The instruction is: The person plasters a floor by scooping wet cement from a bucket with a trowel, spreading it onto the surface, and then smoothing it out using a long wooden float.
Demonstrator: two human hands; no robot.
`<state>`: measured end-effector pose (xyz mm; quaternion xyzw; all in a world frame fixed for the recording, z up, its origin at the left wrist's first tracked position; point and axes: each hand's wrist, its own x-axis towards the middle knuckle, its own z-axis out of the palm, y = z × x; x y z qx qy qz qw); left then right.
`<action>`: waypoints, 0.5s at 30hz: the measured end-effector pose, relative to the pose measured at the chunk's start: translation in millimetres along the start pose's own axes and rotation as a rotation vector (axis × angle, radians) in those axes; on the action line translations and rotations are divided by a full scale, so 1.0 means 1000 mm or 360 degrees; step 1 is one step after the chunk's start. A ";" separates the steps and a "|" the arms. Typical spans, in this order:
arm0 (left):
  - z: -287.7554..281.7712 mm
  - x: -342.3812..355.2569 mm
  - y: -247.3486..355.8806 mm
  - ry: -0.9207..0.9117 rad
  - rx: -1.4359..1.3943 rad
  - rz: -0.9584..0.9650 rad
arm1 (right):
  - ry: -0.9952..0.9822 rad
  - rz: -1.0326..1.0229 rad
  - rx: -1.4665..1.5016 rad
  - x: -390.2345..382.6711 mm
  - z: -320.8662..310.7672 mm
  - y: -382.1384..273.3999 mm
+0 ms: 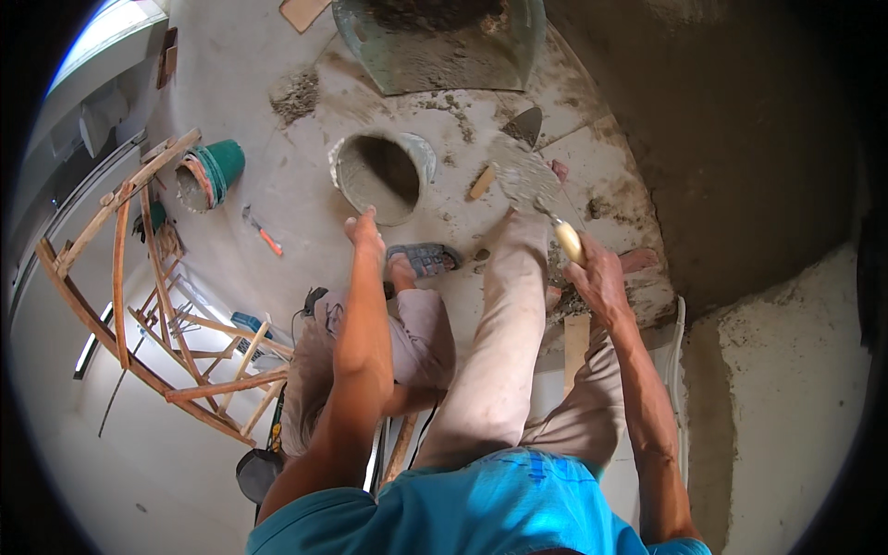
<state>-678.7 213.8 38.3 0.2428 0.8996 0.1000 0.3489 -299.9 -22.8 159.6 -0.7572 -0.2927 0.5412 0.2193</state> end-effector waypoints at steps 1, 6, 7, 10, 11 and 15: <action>0.001 -0.028 0.009 -0.0192 -0.0030 -0.0051 | -0.0014 -0.0061 -0.0034 0.009 0.005 -0.009; -0.007 -0.150 0.010 -0.1187 -0.0184 -0.0213 | -0.0108 -0.0368 -0.0155 0.047 0.033 -0.055; -0.009 -0.173 0.012 -0.1348 -0.0271 -0.0296 | -0.0095 -0.0439 -0.0148 0.050 0.040 -0.064; -0.005 -0.220 0.024 -0.1730 -0.0519 -0.0329 | -0.0210 -0.0438 -0.0163 0.054 0.059 -0.078; -0.004 -0.225 0.026 -0.1831 -0.0616 -0.0352 | -0.0236 -0.0460 -0.0153 0.054 0.067 -0.080; 0.005 -0.214 0.004 -0.1431 -0.0907 -0.0422 | -0.0426 -0.0457 -0.0270 0.060 0.099 -0.096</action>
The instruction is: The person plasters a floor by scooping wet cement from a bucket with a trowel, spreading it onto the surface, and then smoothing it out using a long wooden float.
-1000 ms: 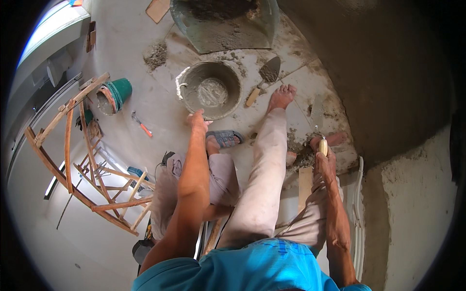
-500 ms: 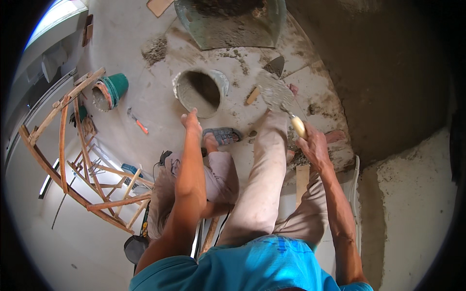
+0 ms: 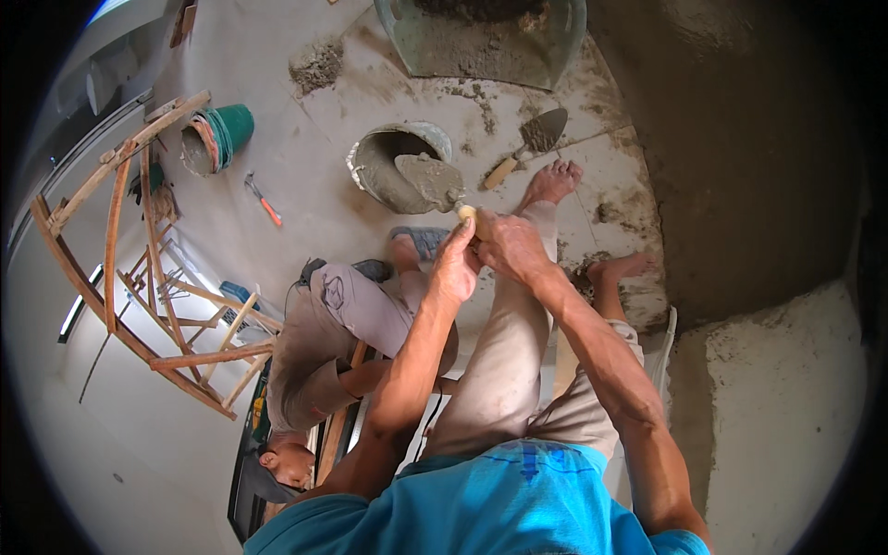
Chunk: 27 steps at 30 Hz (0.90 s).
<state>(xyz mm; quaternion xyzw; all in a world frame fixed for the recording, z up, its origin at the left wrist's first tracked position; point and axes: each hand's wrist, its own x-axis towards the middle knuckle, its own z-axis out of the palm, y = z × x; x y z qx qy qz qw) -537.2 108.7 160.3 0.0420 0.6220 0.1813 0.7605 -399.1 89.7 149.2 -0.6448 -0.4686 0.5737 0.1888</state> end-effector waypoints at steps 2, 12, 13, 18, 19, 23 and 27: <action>-0.013 0.010 -0.001 0.0247 -0.0031 0.0042 | -0.0083 -0.0017 0.0109 0.007 0.004 -0.004; -0.119 0.069 0.054 0.0641 0.0276 -0.0179 | 0.0088 0.0408 0.0513 -0.056 -0.023 0.069; -0.112 0.080 0.057 0.0645 0.0433 -0.0180 | 0.0115 0.0600 0.0535 -0.072 -0.020 0.107; -0.137 0.103 0.067 0.0765 0.0740 -0.0160 | 0.0404 0.0432 0.0103 -0.154 -0.041 0.188; -0.152 0.103 0.069 0.0863 0.0724 -0.0147 | 0.0404 0.0551 0.0167 -0.165 -0.046 0.190; -0.128 0.122 0.040 0.0927 0.1001 -0.0324 | 0.0444 0.0949 0.0267 -0.261 -0.029 0.278; -0.156 0.115 0.022 0.1132 0.0917 -0.0244 | 0.0431 0.1076 0.0672 -0.268 -0.009 0.256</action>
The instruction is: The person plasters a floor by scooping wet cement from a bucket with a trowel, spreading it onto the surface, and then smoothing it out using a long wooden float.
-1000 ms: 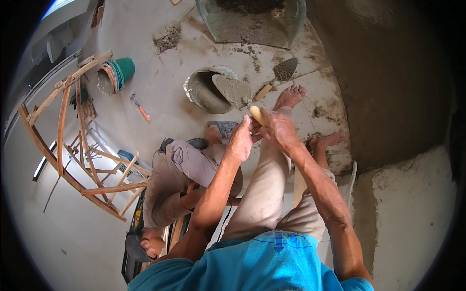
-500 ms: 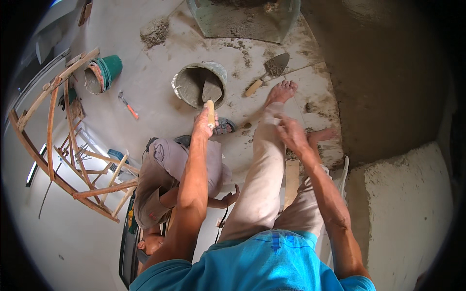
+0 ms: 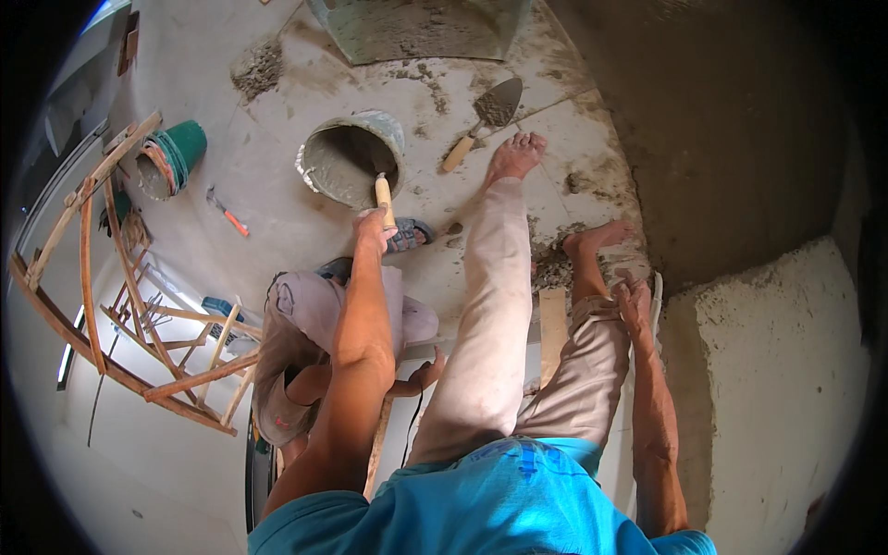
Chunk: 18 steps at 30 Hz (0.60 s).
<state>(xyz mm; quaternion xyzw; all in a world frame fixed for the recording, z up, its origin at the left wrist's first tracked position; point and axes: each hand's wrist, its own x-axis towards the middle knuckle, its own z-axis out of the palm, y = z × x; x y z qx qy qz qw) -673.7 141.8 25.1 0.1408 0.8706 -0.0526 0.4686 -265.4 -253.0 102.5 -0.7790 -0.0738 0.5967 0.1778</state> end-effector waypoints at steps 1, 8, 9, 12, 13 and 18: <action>-0.002 0.001 -0.003 -0.0001 -0.0063 -0.0002 | -0.0025 0.0044 0.0073 -0.003 0.006 -0.008; 0.006 -0.021 0.004 -0.0039 0.0075 0.0043 | 0.0089 -0.0197 -0.0199 -0.012 0.014 -0.041; 0.006 -0.027 0.002 0.0050 0.0088 0.0094 | 0.0072 -0.0210 -0.0209 -0.013 0.008 -0.049; -0.027 -0.032 0.001 0.0392 0.0490 0.0799 | 0.0302 -0.0295 -0.0379 -0.017 0.017 -0.046; -0.034 -0.040 0.005 0.0557 0.0659 0.0996 | 0.0388 -0.0347 -0.0409 -0.022 0.020 -0.044; -0.051 -0.096 0.093 0.0560 0.0740 0.0933 | 0.0534 -0.0463 -0.0179 -0.055 0.000 -0.064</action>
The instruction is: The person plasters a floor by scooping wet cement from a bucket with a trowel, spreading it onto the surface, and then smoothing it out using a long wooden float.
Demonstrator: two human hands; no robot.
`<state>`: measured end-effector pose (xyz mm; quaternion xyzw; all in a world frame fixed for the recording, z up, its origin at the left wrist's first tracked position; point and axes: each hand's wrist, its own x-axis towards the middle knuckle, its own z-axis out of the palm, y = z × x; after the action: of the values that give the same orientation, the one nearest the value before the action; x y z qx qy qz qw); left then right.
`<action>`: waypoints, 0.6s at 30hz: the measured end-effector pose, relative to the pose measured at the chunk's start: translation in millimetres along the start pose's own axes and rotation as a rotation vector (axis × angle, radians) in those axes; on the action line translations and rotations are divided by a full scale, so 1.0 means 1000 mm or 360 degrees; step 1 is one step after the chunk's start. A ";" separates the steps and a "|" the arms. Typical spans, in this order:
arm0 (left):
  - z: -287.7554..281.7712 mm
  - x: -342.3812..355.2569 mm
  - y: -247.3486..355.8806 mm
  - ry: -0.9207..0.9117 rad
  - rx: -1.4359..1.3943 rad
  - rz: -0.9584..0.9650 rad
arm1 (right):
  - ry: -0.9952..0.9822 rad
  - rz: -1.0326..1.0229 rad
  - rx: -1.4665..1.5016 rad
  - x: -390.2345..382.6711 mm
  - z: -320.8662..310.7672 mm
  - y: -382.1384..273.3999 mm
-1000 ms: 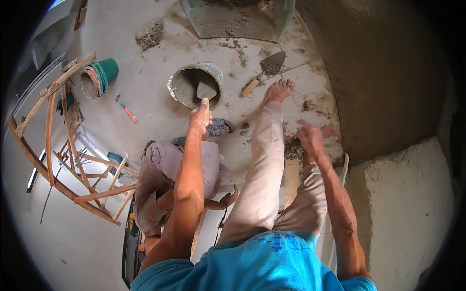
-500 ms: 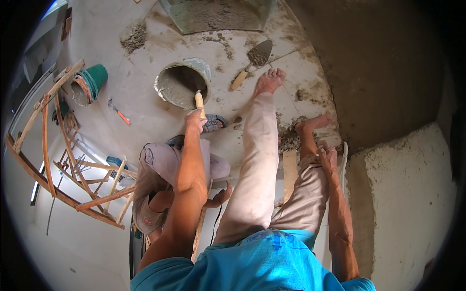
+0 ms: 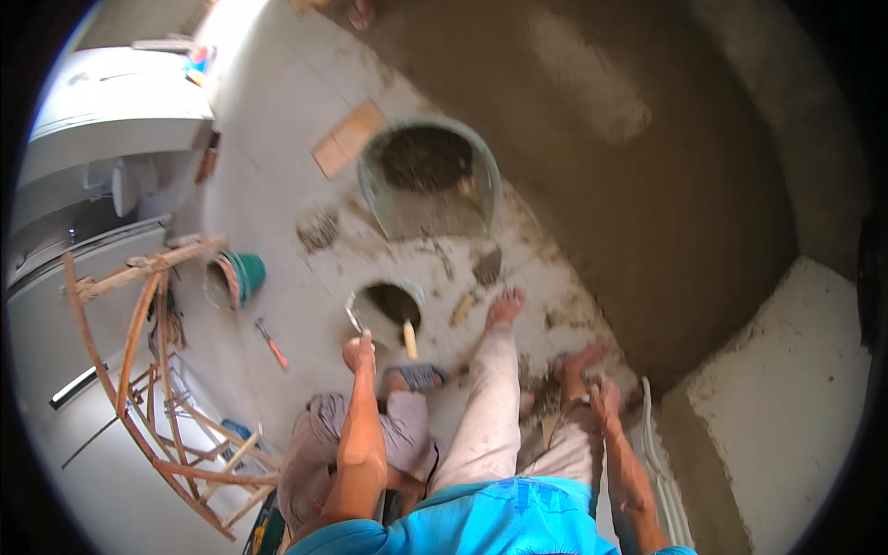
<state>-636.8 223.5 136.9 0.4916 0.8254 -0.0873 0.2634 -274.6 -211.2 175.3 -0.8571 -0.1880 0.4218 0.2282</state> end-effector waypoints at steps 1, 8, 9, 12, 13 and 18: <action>-0.016 0.005 0.017 -0.0092 0.0005 -0.0134 | 0.0058 -0.0040 -0.0013 -0.003 -0.005 -0.003; -0.138 0.044 0.131 0.0239 -0.0584 0.0372 | 0.0372 0.0094 0.0285 -0.036 -0.048 -0.051; -0.153 0.037 0.154 0.0195 -0.0791 0.0526 | 0.0461 0.0189 0.0317 -0.046 -0.052 -0.045; -0.200 0.007 0.241 0.0457 -0.0692 0.1010 | 0.0601 0.0386 0.0289 -0.076 -0.062 -0.016; -0.214 0.005 0.266 0.0657 -0.0623 0.1220 | 0.0619 0.0434 0.0264 -0.085 -0.061 -0.006; -0.280 -0.017 0.413 0.0770 -0.0707 0.1665 | 0.0584 0.0655 0.0187 -0.129 -0.048 0.018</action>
<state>-374.0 530.0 430.4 0.7706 0.5098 0.3413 0.1728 -307.7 -303.8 273.8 -0.9246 0.0594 0.3071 0.2174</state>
